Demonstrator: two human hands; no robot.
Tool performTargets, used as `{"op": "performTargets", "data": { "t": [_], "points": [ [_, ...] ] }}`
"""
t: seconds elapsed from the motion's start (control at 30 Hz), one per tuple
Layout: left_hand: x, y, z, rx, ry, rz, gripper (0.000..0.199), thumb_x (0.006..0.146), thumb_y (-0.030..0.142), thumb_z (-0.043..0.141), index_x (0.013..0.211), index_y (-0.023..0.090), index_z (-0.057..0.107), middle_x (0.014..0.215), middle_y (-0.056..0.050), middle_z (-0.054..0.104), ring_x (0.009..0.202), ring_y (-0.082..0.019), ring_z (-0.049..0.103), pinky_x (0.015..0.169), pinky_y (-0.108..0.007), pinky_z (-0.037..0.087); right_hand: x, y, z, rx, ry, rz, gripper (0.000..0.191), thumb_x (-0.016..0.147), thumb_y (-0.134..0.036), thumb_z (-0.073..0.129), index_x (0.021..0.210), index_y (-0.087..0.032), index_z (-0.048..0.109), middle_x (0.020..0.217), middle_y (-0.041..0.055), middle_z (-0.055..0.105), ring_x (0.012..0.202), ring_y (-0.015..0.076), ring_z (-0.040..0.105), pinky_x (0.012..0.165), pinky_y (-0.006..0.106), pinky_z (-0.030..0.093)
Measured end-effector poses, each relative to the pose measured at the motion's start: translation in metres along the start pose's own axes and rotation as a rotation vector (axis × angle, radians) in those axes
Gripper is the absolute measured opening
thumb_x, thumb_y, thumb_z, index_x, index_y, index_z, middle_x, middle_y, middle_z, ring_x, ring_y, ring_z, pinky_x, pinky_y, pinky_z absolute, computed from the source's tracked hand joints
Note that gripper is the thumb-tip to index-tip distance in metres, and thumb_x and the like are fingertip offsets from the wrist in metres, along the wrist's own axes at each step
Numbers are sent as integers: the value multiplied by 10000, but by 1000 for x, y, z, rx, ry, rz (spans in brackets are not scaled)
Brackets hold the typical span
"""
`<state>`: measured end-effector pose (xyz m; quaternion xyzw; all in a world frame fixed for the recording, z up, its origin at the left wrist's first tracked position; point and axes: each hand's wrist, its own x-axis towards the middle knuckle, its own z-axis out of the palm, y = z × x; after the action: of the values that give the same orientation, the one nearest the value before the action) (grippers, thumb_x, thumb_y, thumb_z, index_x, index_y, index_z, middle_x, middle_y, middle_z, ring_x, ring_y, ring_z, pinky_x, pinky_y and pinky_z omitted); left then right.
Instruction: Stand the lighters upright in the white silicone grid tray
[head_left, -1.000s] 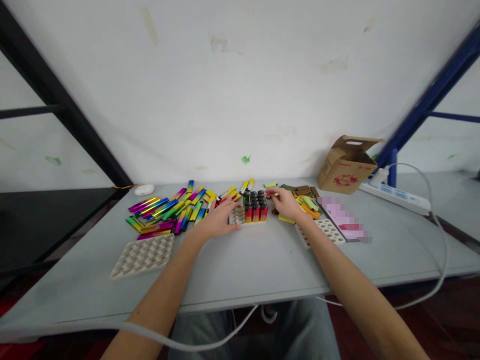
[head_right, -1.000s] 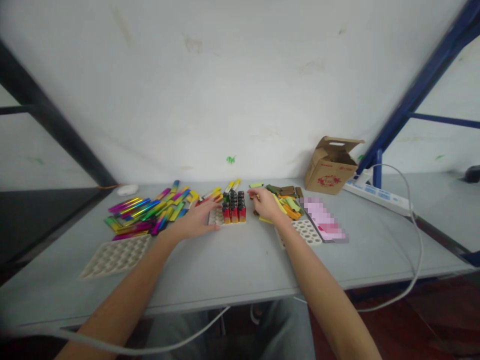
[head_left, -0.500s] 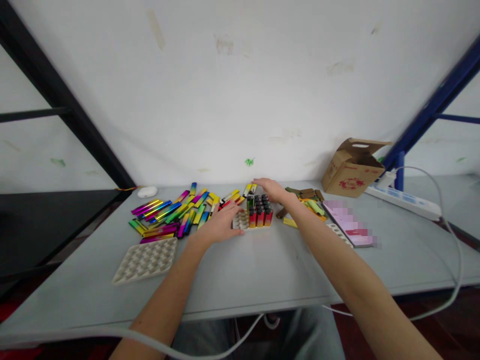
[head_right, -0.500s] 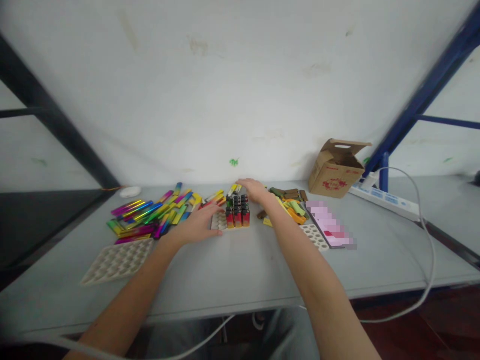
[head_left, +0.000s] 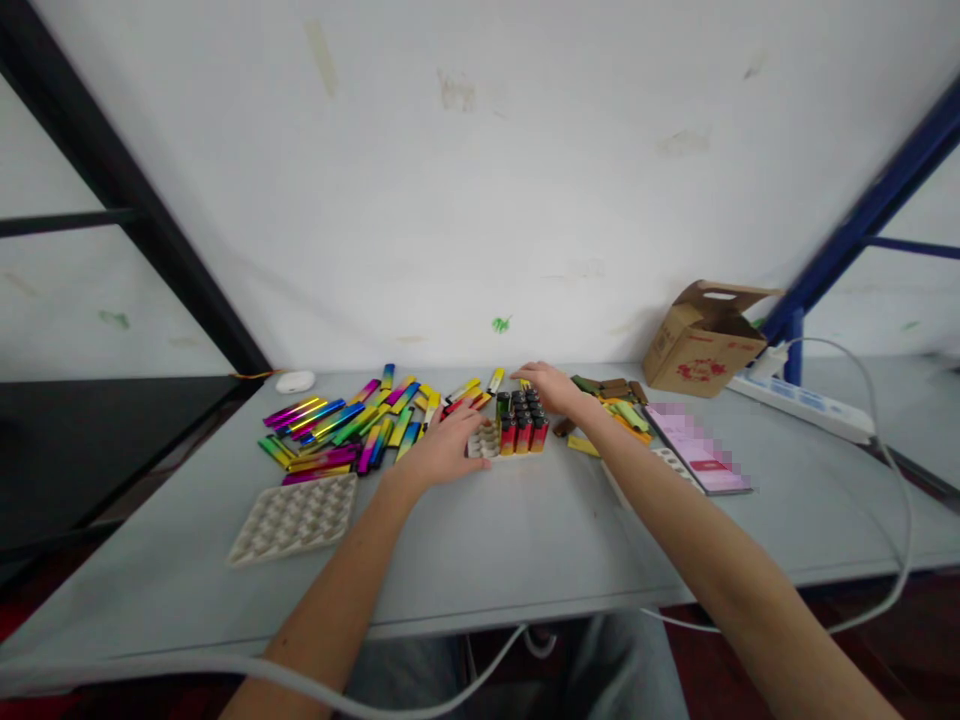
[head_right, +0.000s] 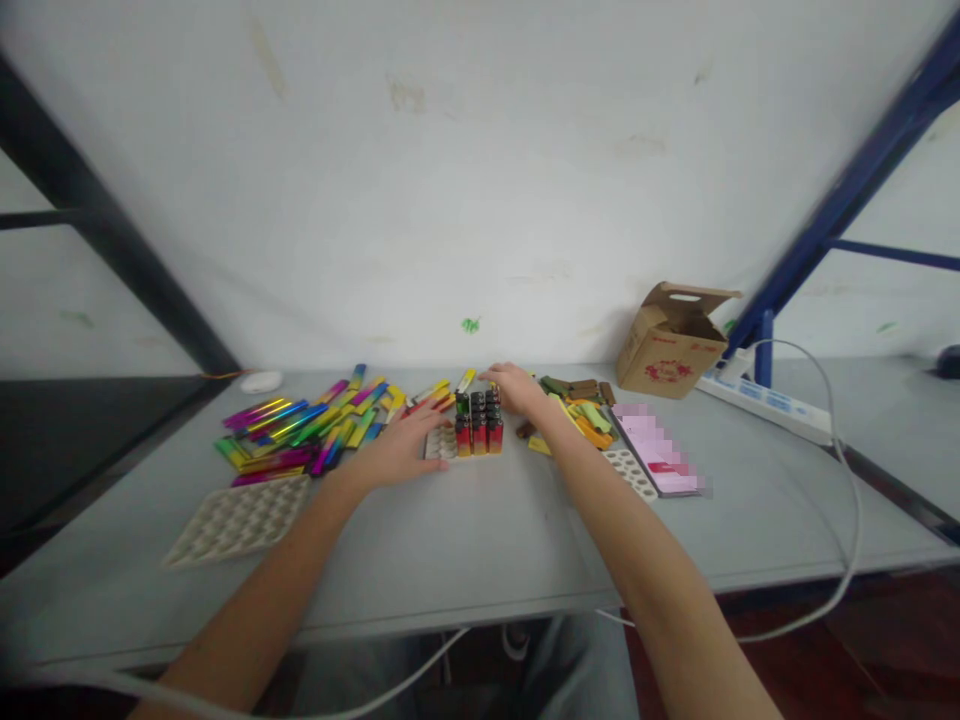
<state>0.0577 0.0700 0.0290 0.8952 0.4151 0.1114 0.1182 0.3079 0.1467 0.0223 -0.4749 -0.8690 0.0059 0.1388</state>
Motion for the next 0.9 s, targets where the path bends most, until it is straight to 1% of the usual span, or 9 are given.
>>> {"op": "performTargets", "data": {
  "t": [0.1,0.2,0.33,0.47,0.53,0.6,0.73,0.8,0.9],
  "points": [
    [0,-1,0,-12,1,2,499,745,346,743,1192,192,583,1447,-157,460,1431,-331,265,1155,-588,170,1,3,-1,-80,-45,-4,568,760,34,486,1263,-191,625,1365,127,560,1237,244,506,1052,386,371],
    [0,-2,0,-26,-1,9,512,741,357,746,1198,193,583,1440,-162,466,1428,-337,268,1154,-585,177,2,4,-3,-134,-104,-10,430,791,-39,519,1141,-214,697,1306,103,605,1230,258,505,1041,382,366],
    [0,-2,0,-18,0,4,514,737,351,751,1197,196,585,1458,-160,442,1433,-332,259,1159,-575,173,0,1,-8,-143,-78,26,326,772,-87,553,1047,-173,706,1214,134,638,1167,264,530,988,363,390],
    [0,-3,1,-30,15,15,500,745,361,738,1194,202,584,1468,-152,431,1431,-328,265,1161,-564,174,-1,0,-9,-137,-73,121,275,749,-116,590,1001,-156,691,1035,143,690,1014,257,600,883,320,429],
    [0,-3,1,-33,12,19,503,748,364,733,1199,201,581,1464,-154,435,1430,-329,267,1157,-565,185,-2,1,-9,-145,-75,149,256,761,-150,601,1000,-159,689,981,142,701,952,259,623,825,310,442],
    [0,-2,0,-30,6,12,505,745,358,736,1198,195,582,1461,-161,436,1431,-333,263,1150,-570,199,-3,2,-9,-151,-78,142,256,782,-164,590,1018,-171,689,983,135,707,936,254,635,808,302,445],
    [1,-1,-1,-22,-2,-7,523,731,346,751,1201,189,584,1464,-165,431,1428,-344,266,1135,-585,224,-6,1,-9,-167,-90,90,250,845,-136,505,981,-181,709,1018,136,711,982,239,637,867,303,432],
    [1,-2,-1,-28,4,2,524,730,347,751,1203,194,586,1452,-162,446,1424,-344,275,1134,-584,228,-7,2,-8,-148,-38,99,269,877,-146,470,1013,-175,701,1062,145,702,1018,240,630,900,317,425],
    [1,-4,1,-37,18,25,521,732,354,746,1203,196,589,1437,-160,465,1419,-340,289,1144,-569,219,-12,6,-3,22,166,221,285,909,-195,447,1114,-171,643,1125,134,686,1030,230,629,904,329,438]
  ]
}}
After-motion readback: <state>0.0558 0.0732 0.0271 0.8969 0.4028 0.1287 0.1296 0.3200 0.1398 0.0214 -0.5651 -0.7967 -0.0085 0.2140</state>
